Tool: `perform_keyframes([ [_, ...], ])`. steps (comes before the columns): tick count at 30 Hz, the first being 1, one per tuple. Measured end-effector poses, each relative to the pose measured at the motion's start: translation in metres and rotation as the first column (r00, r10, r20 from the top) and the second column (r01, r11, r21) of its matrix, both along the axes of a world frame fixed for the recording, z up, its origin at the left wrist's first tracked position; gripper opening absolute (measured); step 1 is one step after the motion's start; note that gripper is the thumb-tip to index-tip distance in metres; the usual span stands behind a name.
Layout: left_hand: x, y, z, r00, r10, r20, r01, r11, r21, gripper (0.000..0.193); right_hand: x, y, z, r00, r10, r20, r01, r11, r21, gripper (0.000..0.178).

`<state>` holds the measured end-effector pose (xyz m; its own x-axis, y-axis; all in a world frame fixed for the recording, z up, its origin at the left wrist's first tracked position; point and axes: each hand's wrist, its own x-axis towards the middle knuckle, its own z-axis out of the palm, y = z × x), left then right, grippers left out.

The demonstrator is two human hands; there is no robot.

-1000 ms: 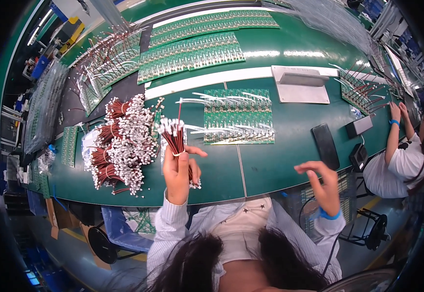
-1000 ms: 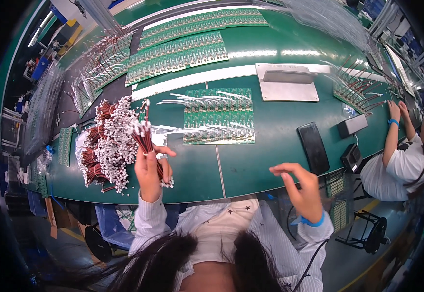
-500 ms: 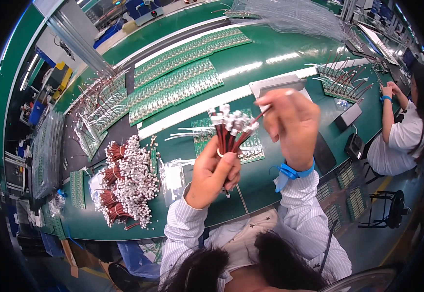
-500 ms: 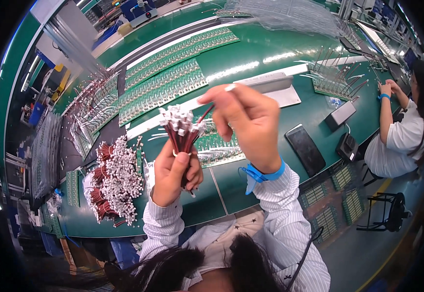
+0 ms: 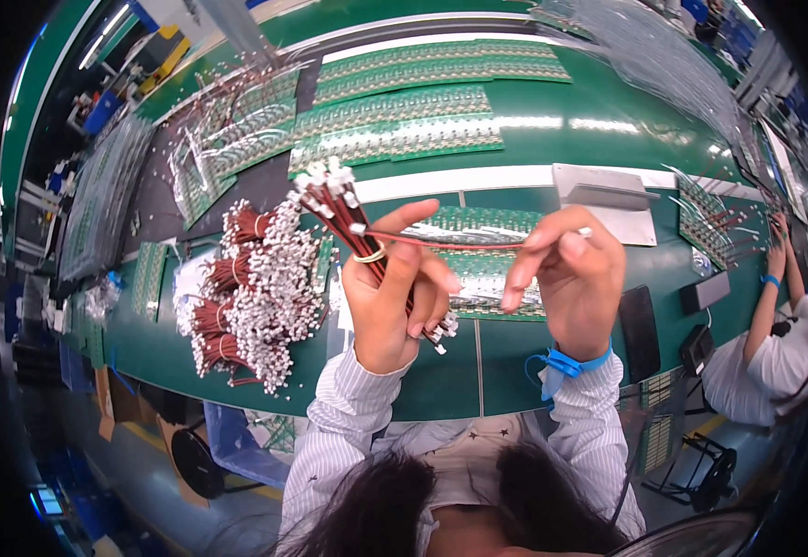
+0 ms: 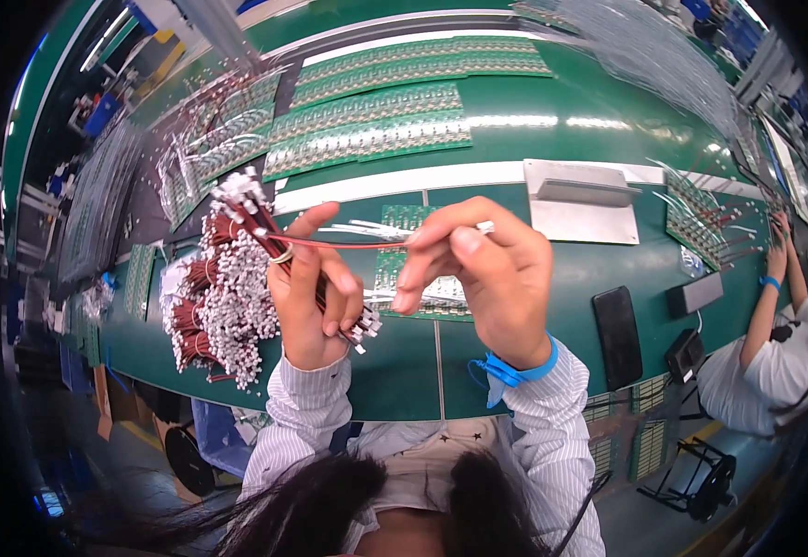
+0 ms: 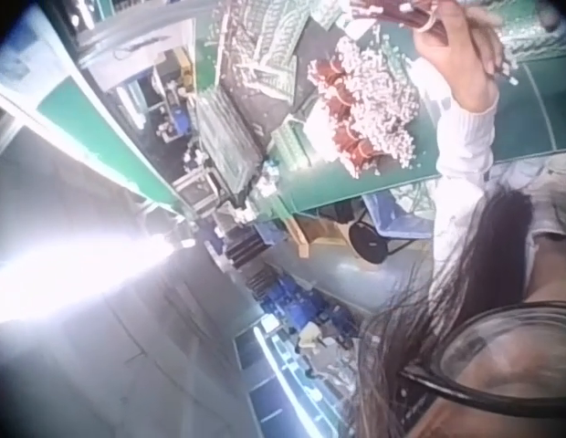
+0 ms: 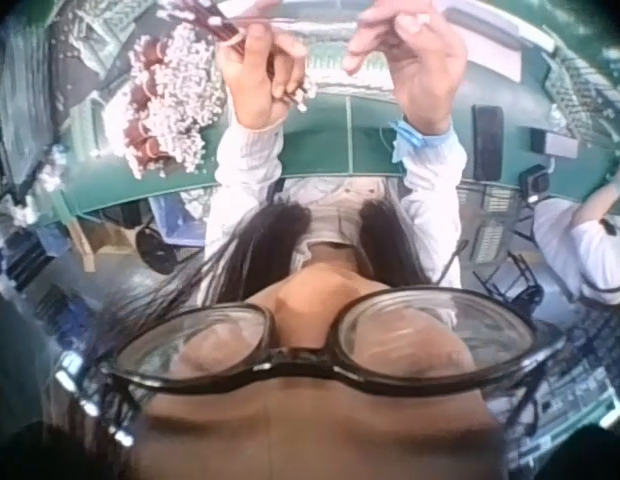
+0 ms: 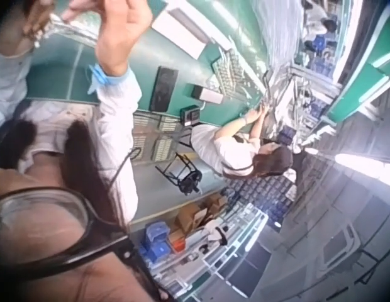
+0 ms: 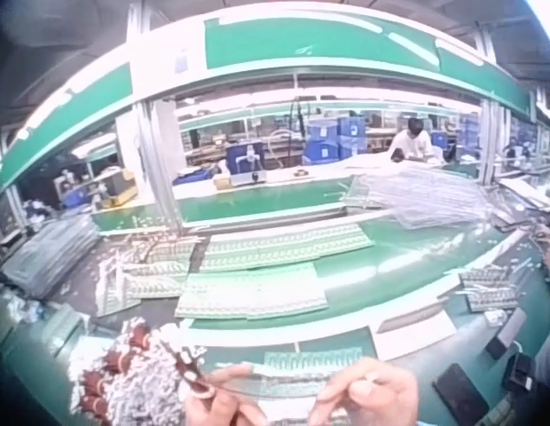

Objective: The person takes wires from a plastic bag, pushes the circuit board forward, and inserts the wires one by one into the circuit board.

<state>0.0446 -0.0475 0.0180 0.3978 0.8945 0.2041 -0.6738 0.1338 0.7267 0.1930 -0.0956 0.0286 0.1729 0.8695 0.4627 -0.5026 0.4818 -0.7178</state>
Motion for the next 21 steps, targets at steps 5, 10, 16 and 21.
perform_keyframes([
  [5,-0.015,0.008,0.005,0.981,0.155,0.116,-0.167,0.982,0.094,0.021,-0.012,0.009,-0.004,0.988,0.084,0.129,-0.059,0.981,-0.185,0.022],
  [10,-0.022,0.022,0.001,0.972,0.176,0.156,-0.192,0.977,0.089,0.018,-0.017,0.015,-0.005,0.965,0.15,0.216,-0.081,0.951,-0.298,0.022],
  [16,-0.027,0.028,0.006,0.958,0.28,0.062,-0.28,0.96,-0.009,0.011,-0.012,0.018,-0.012,0.931,0.116,0.347,-0.021,0.964,-0.267,0.019],
  [21,-0.025,0.027,0.01,0.933,0.359,-0.007,-0.359,0.933,0.015,0.008,-0.017,0.021,-0.007,0.851,-0.027,0.524,0.209,0.933,-0.292,0.008],
])
